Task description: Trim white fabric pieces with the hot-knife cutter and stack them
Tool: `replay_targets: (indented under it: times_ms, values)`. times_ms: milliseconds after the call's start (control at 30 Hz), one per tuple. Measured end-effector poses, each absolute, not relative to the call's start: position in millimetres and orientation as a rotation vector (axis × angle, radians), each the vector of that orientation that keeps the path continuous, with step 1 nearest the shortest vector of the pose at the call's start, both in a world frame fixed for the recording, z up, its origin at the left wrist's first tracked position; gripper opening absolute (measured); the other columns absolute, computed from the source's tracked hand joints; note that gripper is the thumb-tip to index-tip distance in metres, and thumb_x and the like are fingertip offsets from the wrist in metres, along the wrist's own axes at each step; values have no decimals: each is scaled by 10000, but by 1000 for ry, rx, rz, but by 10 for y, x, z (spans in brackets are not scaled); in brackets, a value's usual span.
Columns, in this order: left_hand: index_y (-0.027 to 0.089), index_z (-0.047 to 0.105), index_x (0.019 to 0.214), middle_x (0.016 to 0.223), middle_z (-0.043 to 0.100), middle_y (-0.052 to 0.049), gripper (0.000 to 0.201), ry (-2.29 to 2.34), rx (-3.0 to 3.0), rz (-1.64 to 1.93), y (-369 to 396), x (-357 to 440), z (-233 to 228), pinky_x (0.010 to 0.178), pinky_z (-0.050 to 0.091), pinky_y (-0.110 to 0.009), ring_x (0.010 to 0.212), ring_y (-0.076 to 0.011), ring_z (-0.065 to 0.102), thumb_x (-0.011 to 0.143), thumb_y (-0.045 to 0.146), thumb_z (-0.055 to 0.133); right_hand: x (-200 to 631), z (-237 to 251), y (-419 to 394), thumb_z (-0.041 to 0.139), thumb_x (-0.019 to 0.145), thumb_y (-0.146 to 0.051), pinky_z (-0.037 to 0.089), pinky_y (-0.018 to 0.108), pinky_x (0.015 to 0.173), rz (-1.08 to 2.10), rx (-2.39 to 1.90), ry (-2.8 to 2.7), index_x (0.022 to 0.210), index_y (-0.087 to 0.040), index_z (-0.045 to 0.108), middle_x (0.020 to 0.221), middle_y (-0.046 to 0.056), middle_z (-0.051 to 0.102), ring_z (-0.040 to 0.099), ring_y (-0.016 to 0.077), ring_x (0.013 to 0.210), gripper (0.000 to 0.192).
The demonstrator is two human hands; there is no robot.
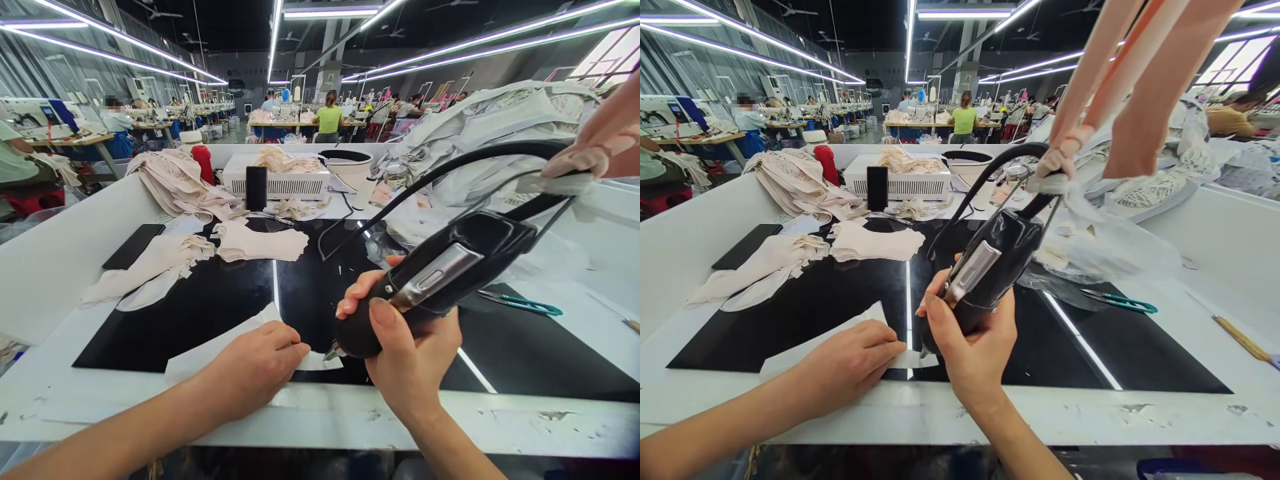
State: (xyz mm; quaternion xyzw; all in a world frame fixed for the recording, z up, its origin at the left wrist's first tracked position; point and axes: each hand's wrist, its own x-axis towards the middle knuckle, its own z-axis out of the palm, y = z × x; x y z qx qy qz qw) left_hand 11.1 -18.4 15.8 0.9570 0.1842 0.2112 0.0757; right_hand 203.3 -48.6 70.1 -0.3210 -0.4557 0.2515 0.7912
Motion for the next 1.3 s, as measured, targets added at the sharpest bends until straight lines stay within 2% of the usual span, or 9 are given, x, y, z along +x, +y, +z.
replay_targets:
  times_ms: [300, 467, 667, 900, 1100, 1300]
  values:
    - [139, 704, 1219, 1116, 735, -94, 268, 476, 2819, 702, -192, -7, 94, 960, 651, -332, 1041, -226, 713, 1030, 10, 565, 2000, 702, -473, 944, 829, -430, 605, 259, 526, 550, -738, -945, 1155, -296, 690, 808, -53, 741, 663, 132, 573, 434]
    - [126, 703, 1226, 1120, 737, -106, 300, 460, 2817, 761, -194, -10, 96, 969, 655, -336, 1048, -229, 718, 1034, -8, 516, 1920, 729, -396, 931, 814, -407, 594, 268, 524, 559, -725, -941, 1001, -270, 654, 782, -56, 715, 660, 133, 570, 362]
    - [144, 698, 1227, 1103, 722, -94, 315, 466, 2804, 753, -201, 2, 82, 924, 659, -327, 1004, -223, 710, 1024, -10, 513, 1857, 729, -368, 850, 847, -276, 595, 251, 522, 579, -723, -970, 978, -274, 628, 775, -68, 719, 648, 118, 556, 258]
    - [173, 702, 1227, 1112, 700, -97, 339, 524, 2826, 724, -213, -12, 83, 874, 661, -333, 967, -218, 694, 1011, -3, 510, 1829, 744, -347, 832, 847, -286, 611, 254, 531, 561, -750, -985, 981, -274, 628, 767, -68, 715, 657, 122, 561, 244]
    - [218, 707, 1266, 1136, 680, -93, 410, 575, 2810, 755, -217, -30, 71, 905, 649, -340, 999, -219, 678, 984, -6, 511, 1780, 724, -277, 828, 836, -263, 607, 252, 517, 556, -736, -983, 968, -273, 620, 767, -69, 719, 650, 119, 546, 246]
    - [214, 730, 1246, 1143, 672, -100, 372, 596, 2803, 742, -217, -30, 52, 909, 641, -343, 1012, -226, 671, 993, 12, 546, 1779, 716, -243, 820, 852, -288, 614, 252, 531, 548, -730, -997, 975, -270, 618, 771, -65, 722, 656, 119, 556, 238]
